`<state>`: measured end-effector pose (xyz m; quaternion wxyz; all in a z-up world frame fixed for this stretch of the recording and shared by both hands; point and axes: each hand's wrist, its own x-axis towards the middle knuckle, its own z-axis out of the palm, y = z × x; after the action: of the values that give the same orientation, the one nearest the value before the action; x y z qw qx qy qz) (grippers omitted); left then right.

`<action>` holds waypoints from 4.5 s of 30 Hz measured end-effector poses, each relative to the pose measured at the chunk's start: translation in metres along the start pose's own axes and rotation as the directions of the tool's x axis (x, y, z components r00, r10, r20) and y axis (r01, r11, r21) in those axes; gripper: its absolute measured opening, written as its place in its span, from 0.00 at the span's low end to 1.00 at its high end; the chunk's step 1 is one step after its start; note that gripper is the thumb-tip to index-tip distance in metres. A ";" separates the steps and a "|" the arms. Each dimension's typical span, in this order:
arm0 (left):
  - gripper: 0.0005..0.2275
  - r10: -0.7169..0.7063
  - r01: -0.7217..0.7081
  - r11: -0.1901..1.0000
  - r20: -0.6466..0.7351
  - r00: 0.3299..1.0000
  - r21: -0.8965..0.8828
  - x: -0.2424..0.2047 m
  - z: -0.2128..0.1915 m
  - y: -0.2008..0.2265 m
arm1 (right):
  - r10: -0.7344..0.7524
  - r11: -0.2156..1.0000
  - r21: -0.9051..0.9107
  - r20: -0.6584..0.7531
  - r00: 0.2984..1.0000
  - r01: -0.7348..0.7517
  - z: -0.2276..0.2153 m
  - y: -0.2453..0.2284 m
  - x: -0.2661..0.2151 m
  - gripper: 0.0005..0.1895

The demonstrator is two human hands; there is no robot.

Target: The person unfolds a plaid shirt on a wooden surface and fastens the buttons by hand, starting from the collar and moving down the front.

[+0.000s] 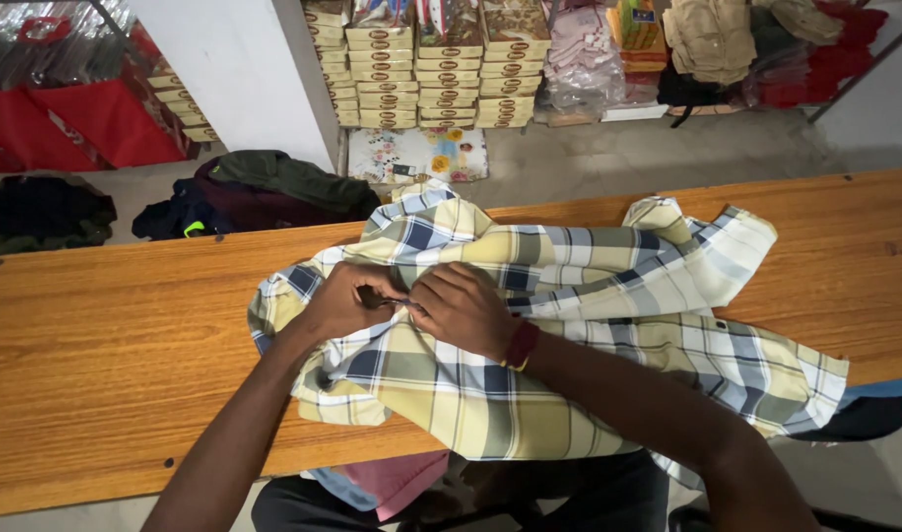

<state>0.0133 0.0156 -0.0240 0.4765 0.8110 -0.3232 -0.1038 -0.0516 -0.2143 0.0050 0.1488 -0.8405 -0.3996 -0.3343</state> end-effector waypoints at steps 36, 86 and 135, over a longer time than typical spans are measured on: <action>0.07 0.024 -0.026 0.999 -0.057 0.998 -0.037 0.001 0.005 -0.004 | -0.033 0.996 -0.077 -0.010 0.999 0.032 0.009 -0.001 -0.003 0.07; 0.18 0.343 -0.371 0.632 0.184 0.921 0.680 -0.048 0.022 0.107 | -0.050 0.998 0.059 0.207 0.977 0.038 -0.074 -0.003 -0.064 0.11; 0.03 0.059 -0.060 0.998 0.054 0.997 0.008 -0.018 0.049 0.012 | -0.383 0.904 -0.159 0.108 0.917 0.397 -0.039 -0.013 -0.041 0.06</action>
<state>-0.0285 -0.0117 -0.0421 0.4664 0.8003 -0.3604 -0.1099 -0.0973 -0.2498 0.0051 -0.0118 -0.7653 -0.5333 -0.3602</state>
